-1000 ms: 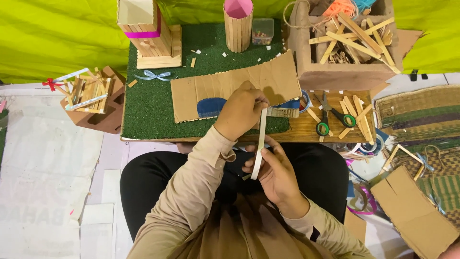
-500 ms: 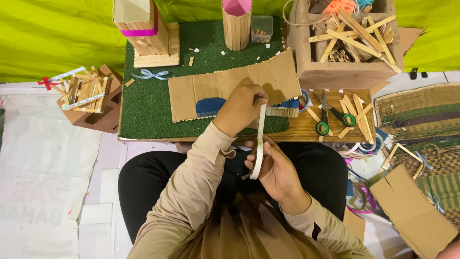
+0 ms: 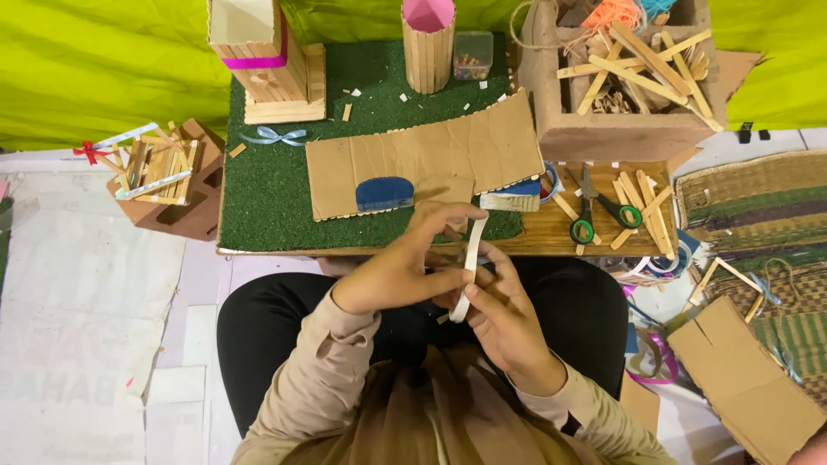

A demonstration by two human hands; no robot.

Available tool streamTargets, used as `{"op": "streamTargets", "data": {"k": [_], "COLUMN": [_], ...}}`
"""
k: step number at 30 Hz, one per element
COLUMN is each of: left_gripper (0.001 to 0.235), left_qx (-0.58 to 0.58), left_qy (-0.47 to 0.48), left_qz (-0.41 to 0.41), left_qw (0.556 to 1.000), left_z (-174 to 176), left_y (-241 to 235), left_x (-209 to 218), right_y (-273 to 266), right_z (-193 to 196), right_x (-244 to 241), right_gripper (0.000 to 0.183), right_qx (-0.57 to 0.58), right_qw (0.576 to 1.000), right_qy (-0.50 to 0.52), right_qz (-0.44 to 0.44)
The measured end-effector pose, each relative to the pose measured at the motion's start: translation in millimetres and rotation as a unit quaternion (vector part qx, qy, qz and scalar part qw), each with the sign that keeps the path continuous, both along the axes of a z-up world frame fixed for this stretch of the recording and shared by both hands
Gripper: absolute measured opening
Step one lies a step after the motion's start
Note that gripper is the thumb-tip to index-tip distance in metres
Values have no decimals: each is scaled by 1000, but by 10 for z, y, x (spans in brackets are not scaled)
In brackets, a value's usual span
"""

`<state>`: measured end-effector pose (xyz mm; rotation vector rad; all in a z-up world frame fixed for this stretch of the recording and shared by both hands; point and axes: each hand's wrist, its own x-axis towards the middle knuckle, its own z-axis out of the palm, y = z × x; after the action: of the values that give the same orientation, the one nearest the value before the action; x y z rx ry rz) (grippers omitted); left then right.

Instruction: Assembling a structure using cardboard pieces, scissors, and double-sided tape

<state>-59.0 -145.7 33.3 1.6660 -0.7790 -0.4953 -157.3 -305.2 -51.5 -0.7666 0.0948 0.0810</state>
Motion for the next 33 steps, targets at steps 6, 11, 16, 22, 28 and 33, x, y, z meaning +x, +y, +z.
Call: {"op": "streamTargets", "data": {"k": [6, 11, 16, 22, 28, 33], "left_gripper": [69, 65, 66, 70, 69, 68], "left_qx": [-49, -86, -88, -152, -147, -120], "left_qy": [-36, -5, -13, 61, 62, 28], "left_qz": [62, 58, 47, 8, 6, 8], "left_qw": [996, 995, 995, 986, 987, 992], "left_z": [-304, -285, -221, -233, -161, -204], "left_y": [67, 66, 70, 92, 156, 180], "left_x": [-90, -107, -124, -111, -103, -99], "right_y": [41, 17, -49, -653, -1241, -1291], "right_z": [-244, -161, 171, 554, 318, 192], "right_x": [-51, -43, -35, 71, 216, 289], "right_gripper": [79, 85, 84, 80, 57, 58], "right_qx": [-43, -94, -215, -472, -784, -798], "right_qw": [998, 991, 970, 881, 596, 582], "right_qy": [-43, -68, -76, -19, 3, 76], "right_qz": [35, 62, 88, 16, -174, -134]}}
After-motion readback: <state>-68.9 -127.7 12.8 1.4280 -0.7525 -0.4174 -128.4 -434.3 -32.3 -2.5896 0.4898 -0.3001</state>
